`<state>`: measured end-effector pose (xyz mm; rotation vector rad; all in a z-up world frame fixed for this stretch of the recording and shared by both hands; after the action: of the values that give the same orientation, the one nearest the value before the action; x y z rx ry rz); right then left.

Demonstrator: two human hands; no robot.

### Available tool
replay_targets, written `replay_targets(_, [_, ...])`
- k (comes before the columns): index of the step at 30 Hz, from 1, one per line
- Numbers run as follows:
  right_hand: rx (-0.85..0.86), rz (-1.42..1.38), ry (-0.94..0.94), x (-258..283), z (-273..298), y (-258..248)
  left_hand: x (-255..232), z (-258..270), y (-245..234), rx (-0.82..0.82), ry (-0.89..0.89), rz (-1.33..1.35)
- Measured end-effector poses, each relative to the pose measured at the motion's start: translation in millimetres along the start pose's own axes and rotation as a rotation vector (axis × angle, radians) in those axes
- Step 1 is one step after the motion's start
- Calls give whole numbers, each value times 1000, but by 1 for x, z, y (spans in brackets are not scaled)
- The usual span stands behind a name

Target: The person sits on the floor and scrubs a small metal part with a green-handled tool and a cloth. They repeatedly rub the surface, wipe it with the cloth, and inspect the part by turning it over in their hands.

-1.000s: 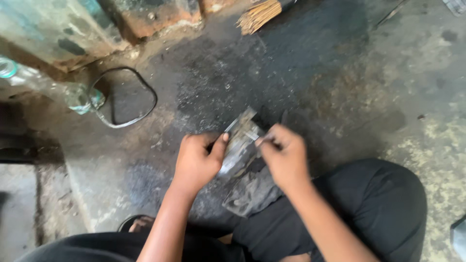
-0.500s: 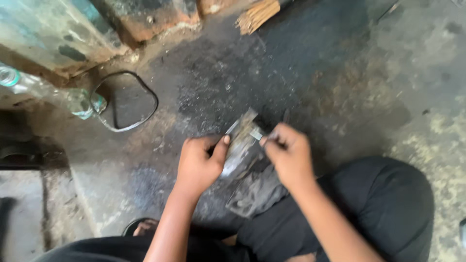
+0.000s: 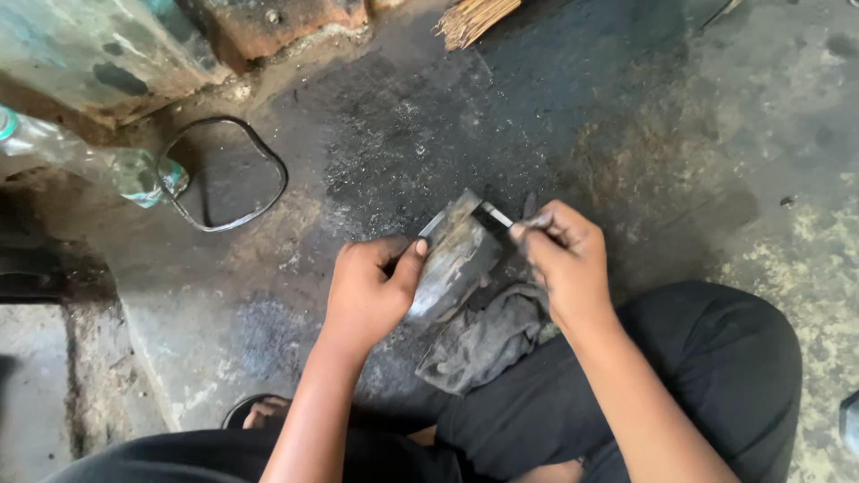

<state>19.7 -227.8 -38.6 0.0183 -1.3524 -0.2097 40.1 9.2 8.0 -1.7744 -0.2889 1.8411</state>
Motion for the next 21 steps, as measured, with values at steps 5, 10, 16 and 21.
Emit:
replay_targets(5, [36, 298, -125, -4, -7, 10, 4, 2, 1, 0, -42, 19])
replay_targets(10, [160, 326, -195, 10, -1, 10, 2, 3, 0, 0, -4, 43])
replay_targets(16, [54, 430, -192, 19, -3, 16, -2, 2, 1, 8, 25, 14])
replay_targets(21, [98, 453, -182, 14, -1, 27, 2, 2, 2, 14, 0, 35])
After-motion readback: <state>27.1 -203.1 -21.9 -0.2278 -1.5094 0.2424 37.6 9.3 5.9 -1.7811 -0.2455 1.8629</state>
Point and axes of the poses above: each hand's wrist, its own z-axis away from the middle knuckle, its own y-axis out of the palm, x = y × z, the point moved 4 cm from there along -z, towards the middle knuckle, and after that the axes turned 7 degrees about x, right-handed, at the moved point
